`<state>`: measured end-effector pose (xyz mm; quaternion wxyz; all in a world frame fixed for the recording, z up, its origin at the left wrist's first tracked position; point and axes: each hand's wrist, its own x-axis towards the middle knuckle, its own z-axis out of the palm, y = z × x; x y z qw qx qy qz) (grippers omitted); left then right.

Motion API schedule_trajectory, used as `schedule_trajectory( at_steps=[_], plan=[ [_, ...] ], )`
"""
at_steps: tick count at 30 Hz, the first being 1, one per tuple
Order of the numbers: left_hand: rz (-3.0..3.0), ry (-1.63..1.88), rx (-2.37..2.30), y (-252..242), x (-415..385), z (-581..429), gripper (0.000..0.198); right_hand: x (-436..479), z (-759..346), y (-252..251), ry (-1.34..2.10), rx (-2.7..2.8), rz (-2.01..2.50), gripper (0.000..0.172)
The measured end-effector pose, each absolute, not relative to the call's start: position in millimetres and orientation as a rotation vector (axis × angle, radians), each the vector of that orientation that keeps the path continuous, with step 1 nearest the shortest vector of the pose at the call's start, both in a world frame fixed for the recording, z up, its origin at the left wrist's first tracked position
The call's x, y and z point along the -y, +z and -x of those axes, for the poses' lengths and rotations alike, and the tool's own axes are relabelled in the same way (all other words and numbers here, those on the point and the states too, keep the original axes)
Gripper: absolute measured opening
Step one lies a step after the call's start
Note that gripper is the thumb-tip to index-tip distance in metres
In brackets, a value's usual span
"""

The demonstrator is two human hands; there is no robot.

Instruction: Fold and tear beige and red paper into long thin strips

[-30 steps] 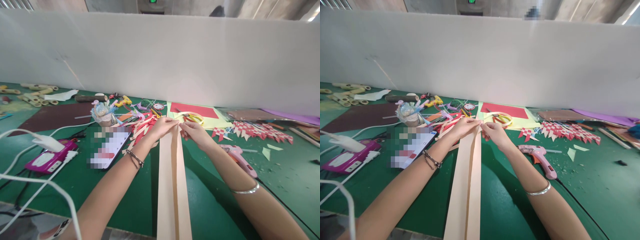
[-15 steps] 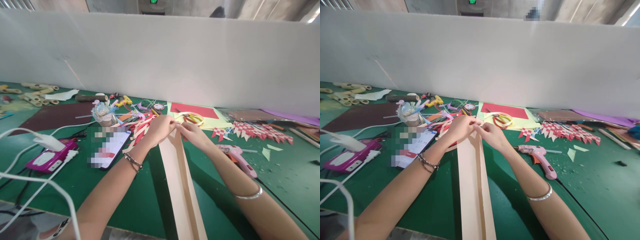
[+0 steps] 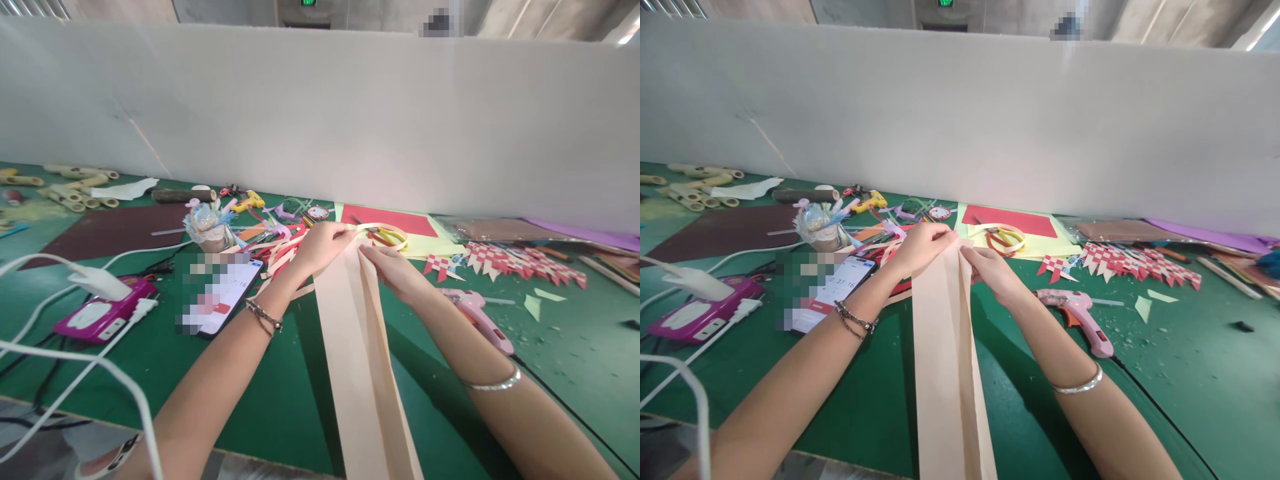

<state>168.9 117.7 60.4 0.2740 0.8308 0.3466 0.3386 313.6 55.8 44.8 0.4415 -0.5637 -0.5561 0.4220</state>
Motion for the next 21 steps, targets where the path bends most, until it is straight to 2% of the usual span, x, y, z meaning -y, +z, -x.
schedule_trajectory(
  at_steps=[5, 14, 21],
  plan=[
    [-2.253, 0.939, -0.991, 66.7, -123.5, -161.3, 0.036, -56.9, -313.4, 40.3, 1.261, 1.287, 1.357, 0.039],
    [-2.363, 0.915, -1.08, 69.9, -117.7, -163.5, 0.037, -57.2, -313.3, 43.7, 1.424, 1.226, 1.353, 0.047],
    [-2.378, 0.896, -1.085, 71.1, -114.3, -165.9, 0.038, -50.9, -309.4, 52.0, 1.447, 1.182, 1.344, 0.021]
  ],
)
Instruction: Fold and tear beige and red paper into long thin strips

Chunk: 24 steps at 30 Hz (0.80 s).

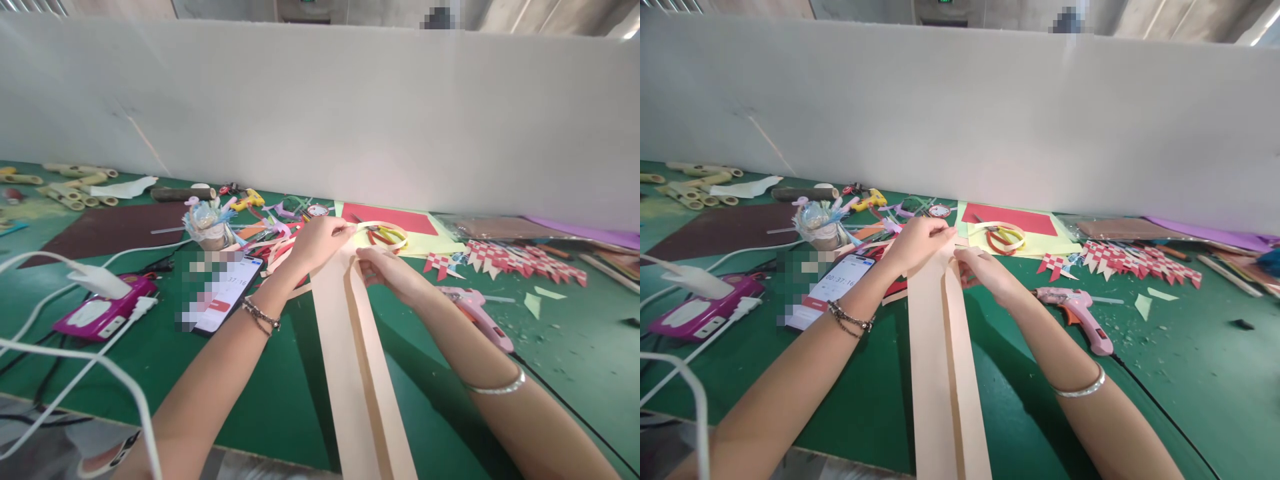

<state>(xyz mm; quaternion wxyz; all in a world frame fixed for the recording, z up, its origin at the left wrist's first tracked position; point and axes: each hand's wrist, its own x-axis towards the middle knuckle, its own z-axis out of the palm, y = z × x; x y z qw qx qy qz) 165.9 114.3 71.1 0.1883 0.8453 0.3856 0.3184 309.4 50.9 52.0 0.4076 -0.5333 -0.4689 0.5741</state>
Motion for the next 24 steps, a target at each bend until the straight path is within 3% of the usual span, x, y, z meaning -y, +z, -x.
schedule_trajectory(
  at_steps=[5, 12, 18, 24],
  plan=[
    [-2.343, 0.89, -1.121, 71.0, -118.3, -163.6, 0.038, -52.5, -310.2, 48.5, 1.385, 1.102, 1.347, 0.018],
    [-2.389, 0.905, -1.09, 70.3, -115.3, -166.3, 0.037, -52.0, -307.7, 45.9, 1.394, 1.112, 1.336, 0.033],
    [-2.372, 0.936, -1.12, 71.7, -118.0, -162.1, 0.037, -50.0, -307.3, 47.6, 1.426, 1.2, 1.306, 0.03],
    [-2.405, 0.993, -1.071, 74.8, -124.6, -155.0, 0.038, -51.8, -309.1, 44.1, 1.386, 1.253, 1.288, 0.037]
  ],
)
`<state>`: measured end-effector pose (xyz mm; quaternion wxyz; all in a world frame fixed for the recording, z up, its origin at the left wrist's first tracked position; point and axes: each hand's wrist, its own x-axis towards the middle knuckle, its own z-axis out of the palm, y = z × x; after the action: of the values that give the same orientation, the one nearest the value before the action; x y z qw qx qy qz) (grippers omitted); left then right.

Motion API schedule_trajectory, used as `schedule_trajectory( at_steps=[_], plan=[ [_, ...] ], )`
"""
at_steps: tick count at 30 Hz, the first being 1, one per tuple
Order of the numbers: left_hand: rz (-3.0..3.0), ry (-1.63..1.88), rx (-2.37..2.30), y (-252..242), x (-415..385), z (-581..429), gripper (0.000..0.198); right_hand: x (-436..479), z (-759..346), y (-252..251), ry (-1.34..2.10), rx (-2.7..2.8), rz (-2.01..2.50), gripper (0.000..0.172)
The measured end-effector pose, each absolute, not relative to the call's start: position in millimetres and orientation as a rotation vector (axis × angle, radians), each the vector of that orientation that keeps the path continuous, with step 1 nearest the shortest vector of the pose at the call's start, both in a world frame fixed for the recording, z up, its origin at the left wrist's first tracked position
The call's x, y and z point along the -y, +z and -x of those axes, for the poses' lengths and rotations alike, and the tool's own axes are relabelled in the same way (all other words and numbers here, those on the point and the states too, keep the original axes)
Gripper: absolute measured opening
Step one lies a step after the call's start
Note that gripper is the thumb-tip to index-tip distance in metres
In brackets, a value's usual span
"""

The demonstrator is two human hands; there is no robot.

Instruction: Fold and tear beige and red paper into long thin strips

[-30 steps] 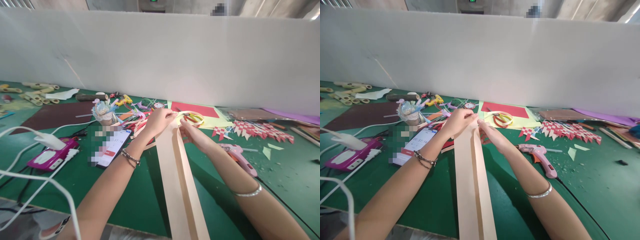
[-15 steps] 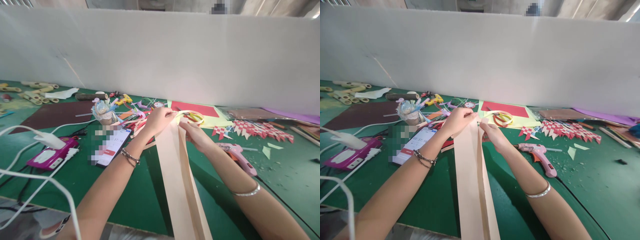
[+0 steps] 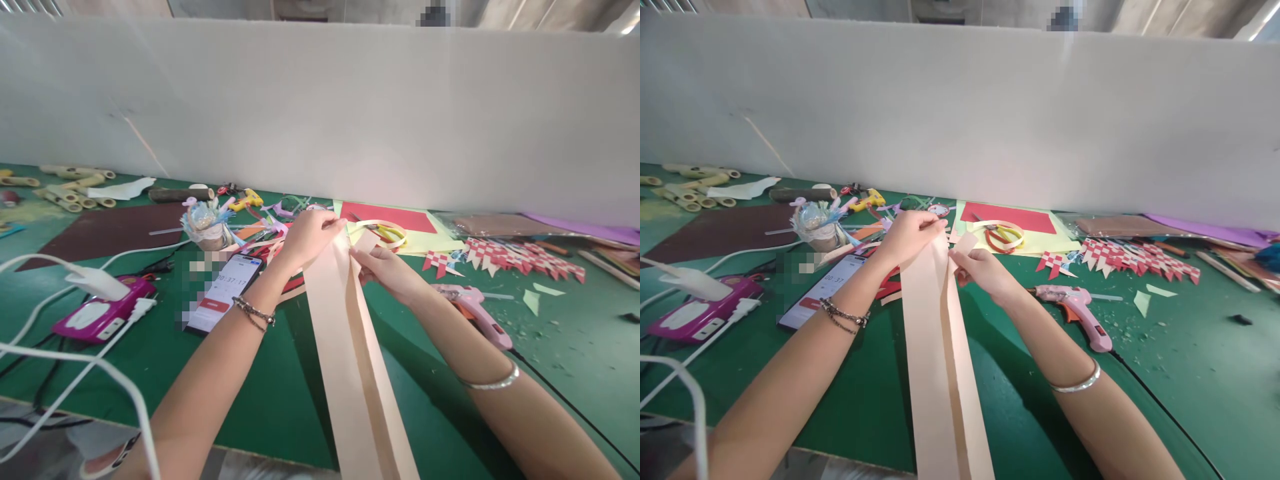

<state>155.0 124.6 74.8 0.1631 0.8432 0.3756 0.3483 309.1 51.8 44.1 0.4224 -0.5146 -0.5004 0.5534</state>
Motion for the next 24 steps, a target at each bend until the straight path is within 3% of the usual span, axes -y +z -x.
schedule_trajectory(
  at_steps=[5, 10, 15, 24],
  plan=[
    [-2.319, 1.094, -1.111, 78.1, -129.0, -145.6, 0.037, -54.7, -313.9, 40.4, 1.431, 1.287, 1.265, 0.037],
    [-2.407, 1.036, -1.193, 79.2, -126.3, -148.2, 0.037, -49.5, -309.7, 50.2, 1.397, 1.253, 1.302, 0.05],
    [-2.457, 0.978, -1.209, 81.4, -122.3, -152.9, 0.03, -39.2, -302.8, 61.3, 1.324, 1.521, 1.361, 0.035],
    [-2.515, 0.9, -1.315, 77.4, -112.2, -162.7, 0.032, -37.7, -294.2, 58.8, 0.959, 1.57, 1.513, 0.03]
  ],
)
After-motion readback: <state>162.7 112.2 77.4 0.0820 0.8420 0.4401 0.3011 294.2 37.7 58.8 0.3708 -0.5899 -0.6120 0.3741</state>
